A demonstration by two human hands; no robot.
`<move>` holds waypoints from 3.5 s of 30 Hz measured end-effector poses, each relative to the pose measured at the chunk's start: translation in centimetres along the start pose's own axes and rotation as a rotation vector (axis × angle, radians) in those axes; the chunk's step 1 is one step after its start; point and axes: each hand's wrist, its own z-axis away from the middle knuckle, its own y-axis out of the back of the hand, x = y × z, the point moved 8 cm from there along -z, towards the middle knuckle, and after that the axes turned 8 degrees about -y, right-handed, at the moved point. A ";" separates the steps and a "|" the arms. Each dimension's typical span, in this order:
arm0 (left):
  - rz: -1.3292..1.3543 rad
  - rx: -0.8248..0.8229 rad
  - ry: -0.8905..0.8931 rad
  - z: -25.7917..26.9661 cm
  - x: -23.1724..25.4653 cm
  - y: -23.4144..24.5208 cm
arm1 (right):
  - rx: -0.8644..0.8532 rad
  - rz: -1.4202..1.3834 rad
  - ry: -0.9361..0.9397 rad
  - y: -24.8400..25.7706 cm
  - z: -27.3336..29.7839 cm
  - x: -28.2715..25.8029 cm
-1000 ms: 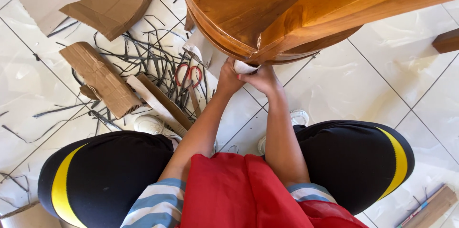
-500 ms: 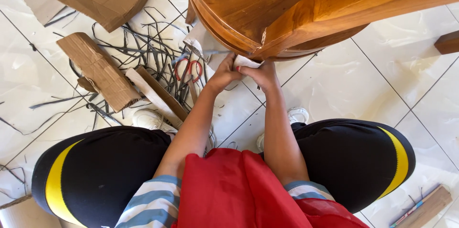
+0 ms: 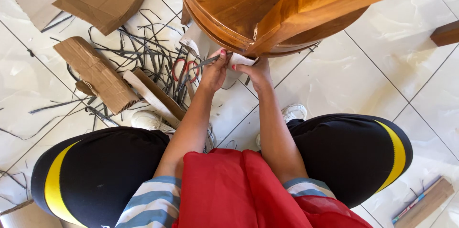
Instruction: The person secures protective cardboard and plastic wrap around the legs of a wooden chair using thin black ties.
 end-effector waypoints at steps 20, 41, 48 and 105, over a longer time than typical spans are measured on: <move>0.063 -0.069 0.126 0.3 -0.4 3.1 | 0.401 -0.204 0.141 -0.4 4.0 -0.4; 0.100 -0.208 0.448 3.7 -2.9 -1.3 | -0.170 -0.606 -0.429 1.1 -0.2 4.6; -0.114 0.107 0.349 3.2 -4.6 1.8 | -0.265 -0.542 -0.456 0.8 0.0 3.3; -0.164 0.175 0.511 4.7 -5.4 -3.0 | 0.006 0.719 -0.262 6.1 1.9 -2.8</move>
